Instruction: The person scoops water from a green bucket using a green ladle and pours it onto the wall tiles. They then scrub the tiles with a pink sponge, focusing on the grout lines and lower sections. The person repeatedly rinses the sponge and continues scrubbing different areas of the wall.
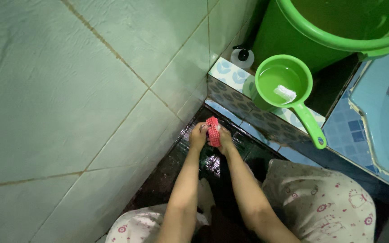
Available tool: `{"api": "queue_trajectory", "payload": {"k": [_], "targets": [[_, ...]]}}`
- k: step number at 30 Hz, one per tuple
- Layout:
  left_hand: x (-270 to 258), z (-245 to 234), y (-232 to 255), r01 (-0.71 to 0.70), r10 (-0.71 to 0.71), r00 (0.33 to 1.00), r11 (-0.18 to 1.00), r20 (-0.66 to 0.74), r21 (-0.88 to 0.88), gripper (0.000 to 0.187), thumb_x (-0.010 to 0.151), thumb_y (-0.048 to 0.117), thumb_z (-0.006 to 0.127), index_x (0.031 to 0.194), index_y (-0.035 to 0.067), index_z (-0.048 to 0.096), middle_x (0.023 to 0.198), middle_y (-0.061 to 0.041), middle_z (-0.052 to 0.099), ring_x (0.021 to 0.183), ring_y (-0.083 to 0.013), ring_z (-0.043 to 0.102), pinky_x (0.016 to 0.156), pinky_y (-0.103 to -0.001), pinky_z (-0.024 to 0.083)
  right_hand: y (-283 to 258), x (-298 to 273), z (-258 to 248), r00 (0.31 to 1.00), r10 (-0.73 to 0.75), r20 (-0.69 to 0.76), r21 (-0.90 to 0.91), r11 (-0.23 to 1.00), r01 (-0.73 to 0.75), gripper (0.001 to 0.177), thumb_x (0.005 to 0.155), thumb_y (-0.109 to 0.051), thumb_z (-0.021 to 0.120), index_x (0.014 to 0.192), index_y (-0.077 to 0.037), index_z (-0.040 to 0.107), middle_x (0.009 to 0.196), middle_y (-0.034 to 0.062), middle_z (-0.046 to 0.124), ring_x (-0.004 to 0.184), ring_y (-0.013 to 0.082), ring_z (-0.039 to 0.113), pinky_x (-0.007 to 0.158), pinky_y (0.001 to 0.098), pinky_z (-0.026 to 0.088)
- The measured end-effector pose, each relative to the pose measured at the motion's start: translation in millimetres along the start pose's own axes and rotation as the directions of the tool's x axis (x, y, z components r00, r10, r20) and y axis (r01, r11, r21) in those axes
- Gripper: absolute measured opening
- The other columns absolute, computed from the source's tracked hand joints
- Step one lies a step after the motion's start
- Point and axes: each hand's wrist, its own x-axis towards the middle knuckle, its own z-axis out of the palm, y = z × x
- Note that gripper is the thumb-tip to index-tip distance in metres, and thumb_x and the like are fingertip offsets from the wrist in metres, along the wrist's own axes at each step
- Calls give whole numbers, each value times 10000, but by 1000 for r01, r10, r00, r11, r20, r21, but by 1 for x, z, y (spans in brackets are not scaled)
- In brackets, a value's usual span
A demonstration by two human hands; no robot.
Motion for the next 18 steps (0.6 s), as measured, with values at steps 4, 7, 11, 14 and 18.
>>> {"api": "queue_trajectory", "payload": {"k": [4,7,11,14,18], "targets": [[-9,0,10,110,-110,994,973,-9,205,260,969,265,615,1161,126,722,1084,-158,735,1031,-371,686,886,-459,523,-4,-6,-6,994,65,-87,-28,997,-67,395,1020,-417,476,1311,-187,611,986,68,736,655,259,700,565,427,595],[-21,3,8,-252,238,968,910,82,329,308,879,288,686,1106,84,645,1071,-165,725,1018,-391,678,828,-494,541,-9,-27,-25,987,-12,-161,-15,1000,10,388,1033,-396,520,1321,-154,615,936,98,700,635,262,667,549,438,589],[-30,16,-1,-260,209,966,763,154,592,346,879,206,618,1207,97,596,1085,-168,701,919,-388,697,727,-519,561,-17,-67,-51,973,-104,-208,51,992,117,412,1053,-385,489,1305,-74,586,917,125,693,634,270,684,541,446,604],[-39,40,-4,-321,236,947,734,219,599,208,954,138,552,1151,134,618,1038,-135,715,869,-366,716,727,-500,573,-25,-89,-69,956,-168,-242,95,976,196,386,1064,-357,472,1327,-88,559,927,115,694,636,273,690,549,442,602],[-73,90,0,-435,316,900,698,301,569,175,964,114,530,1121,113,608,1025,-131,705,806,-358,720,682,-481,580,-26,-109,-93,926,-212,-311,84,965,249,385,1074,-342,422,1326,-82,553,929,118,697,641,275,698,554,432,604]]}}
